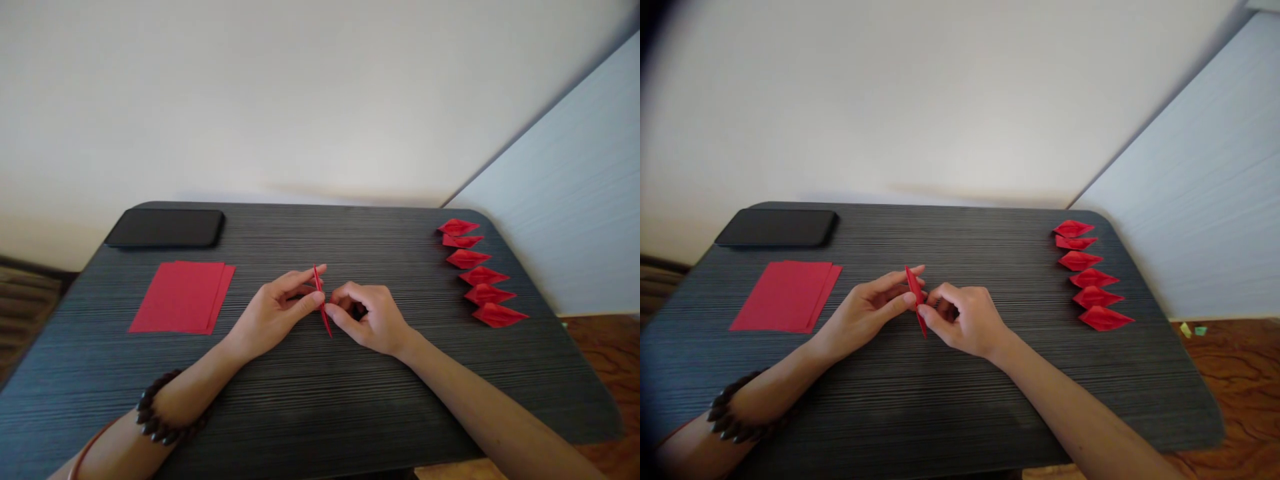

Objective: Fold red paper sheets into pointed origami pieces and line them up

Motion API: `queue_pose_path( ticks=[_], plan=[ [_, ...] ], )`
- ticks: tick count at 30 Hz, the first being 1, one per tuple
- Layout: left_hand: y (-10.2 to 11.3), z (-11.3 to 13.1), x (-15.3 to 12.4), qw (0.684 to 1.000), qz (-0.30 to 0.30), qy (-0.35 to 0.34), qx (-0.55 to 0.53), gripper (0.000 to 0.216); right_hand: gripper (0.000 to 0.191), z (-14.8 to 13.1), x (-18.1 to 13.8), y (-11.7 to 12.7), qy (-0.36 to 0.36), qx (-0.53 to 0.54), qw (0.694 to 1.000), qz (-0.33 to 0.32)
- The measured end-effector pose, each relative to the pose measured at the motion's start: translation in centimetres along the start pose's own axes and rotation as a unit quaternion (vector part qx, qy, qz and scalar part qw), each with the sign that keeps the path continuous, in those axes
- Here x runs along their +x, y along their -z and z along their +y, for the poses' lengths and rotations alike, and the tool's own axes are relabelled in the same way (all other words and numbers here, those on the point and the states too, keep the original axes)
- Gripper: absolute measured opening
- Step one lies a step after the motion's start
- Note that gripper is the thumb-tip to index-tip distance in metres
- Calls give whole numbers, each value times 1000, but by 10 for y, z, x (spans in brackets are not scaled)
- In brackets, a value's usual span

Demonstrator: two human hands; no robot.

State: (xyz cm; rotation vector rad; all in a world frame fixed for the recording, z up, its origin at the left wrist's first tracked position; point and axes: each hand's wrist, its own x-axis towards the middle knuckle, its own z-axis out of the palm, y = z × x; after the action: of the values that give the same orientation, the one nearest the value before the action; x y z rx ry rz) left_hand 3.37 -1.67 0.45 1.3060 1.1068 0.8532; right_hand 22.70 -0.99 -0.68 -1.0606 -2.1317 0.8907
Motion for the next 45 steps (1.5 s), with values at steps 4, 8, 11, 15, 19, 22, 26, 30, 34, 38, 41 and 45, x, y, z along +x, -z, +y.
queue_pose_path(
  ticks=[4,8,11,15,19,22,26,30,34,38,41,45],
  plan=[
    [0,-2,-2,1000,-1,-18,21,43,13,0,0,-1,3,-33,999,2],
    [-3,0,-6,997,-1,-44,57,40,11,-4,0,-5,-7,-153,988,29],
    [-5,1,-7,994,9,-67,90,41,12,-8,1,-6,-12,-210,977,35],
    [-6,1,-7,988,25,-92,122,39,19,-9,2,-7,3,-210,977,27],
    [-6,2,-8,984,37,-97,145,36,25,-6,1,-7,19,-215,976,35],
    [-5,3,-9,981,45,-106,154,36,28,-3,0,-8,18,-220,974,55],
    [-5,2,-9,980,48,-105,159,34,26,1,-1,-10,9,-220,973,62],
    [-8,-3,-8,972,55,-112,198,38,27,0,0,-13,30,-231,970,68],
    [-9,-3,-7,956,53,-118,265,39,29,-3,0,-14,59,-230,969,62],
    [-9,-1,-6,949,52,-107,293,34,27,-4,0,-13,53,-230,971,49],
    [-7,-2,-5,948,71,-105,293,28,25,-2,1,-12,48,-237,969,54],
    [-5,-6,-4,947,84,-117,289,25,24,-1,0,-12,34,-255,964,69]
  ],
)
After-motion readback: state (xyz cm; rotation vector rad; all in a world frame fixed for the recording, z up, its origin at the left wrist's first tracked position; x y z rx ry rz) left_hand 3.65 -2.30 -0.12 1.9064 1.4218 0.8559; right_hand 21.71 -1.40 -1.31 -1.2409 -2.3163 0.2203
